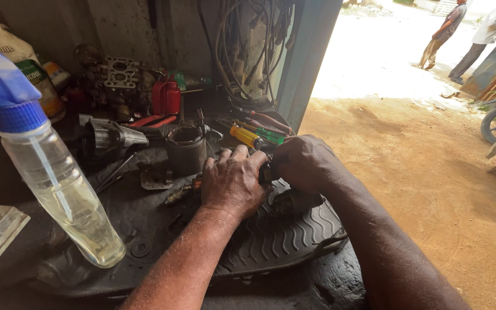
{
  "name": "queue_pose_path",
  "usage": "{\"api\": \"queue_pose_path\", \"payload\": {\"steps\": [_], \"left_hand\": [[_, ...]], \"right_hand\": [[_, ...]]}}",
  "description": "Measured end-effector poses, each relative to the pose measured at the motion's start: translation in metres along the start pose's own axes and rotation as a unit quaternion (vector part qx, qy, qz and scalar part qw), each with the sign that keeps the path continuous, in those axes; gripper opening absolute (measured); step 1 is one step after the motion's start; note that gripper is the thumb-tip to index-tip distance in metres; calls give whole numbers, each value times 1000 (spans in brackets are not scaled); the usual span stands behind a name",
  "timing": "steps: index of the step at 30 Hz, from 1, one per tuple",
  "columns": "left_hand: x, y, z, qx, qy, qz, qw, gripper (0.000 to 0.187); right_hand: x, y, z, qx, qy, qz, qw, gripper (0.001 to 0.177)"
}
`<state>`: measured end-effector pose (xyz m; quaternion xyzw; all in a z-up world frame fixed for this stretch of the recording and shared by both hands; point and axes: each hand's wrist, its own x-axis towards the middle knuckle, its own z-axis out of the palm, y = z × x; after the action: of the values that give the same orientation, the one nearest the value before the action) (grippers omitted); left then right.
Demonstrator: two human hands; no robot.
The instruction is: The person cleans and reassembles a starter motor armature and solenoid assembly by hand using a cleaning spray and a cloth.
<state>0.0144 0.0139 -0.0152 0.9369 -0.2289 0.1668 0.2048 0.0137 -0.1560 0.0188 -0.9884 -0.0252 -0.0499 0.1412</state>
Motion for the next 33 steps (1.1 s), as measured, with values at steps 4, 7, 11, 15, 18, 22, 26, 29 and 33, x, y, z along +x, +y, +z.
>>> {"api": "queue_pose_path", "payload": {"steps": [4, 7, 11, 15, 18, 22, 26, 29, 33], "left_hand": [[-2, 4, -8, -9, -38, -14, 999, 40], [-2, 4, -10, -27, -49, -19, 998, 45], [2, 3, -11, -52, -55, -39, 996, 57], [7, 6, -10, -54, -76, -99, 991, 112], [8, 10, -6, 0, -46, -77, 996, 126], [12, 15, -10, 69, -139, -83, 984, 114], [8, 17, -19, 12, -153, -100, 983, 107], [4, 16, -19, -9, -163, -112, 980, 110], [0, 16, -13, -20, -105, -92, 990, 86]], "right_hand": [[4, 3, -1, -110, 5, 57, 992, 15], [1, 22, 1, -84, 42, 103, 990, 14], [1, 51, 10, 411, 125, 149, 891, 17], [11, 75, 24, 566, 108, 125, 808, 20], [12, 85, 26, 507, 105, 115, 848, 22], [14, 85, 29, 538, 93, 84, 833, 22], [17, 81, 26, 542, 83, 62, 834, 30], [14, 78, 23, 555, 78, 56, 826, 36], [13, 78, 22, 566, 43, 58, 821, 37]]}}
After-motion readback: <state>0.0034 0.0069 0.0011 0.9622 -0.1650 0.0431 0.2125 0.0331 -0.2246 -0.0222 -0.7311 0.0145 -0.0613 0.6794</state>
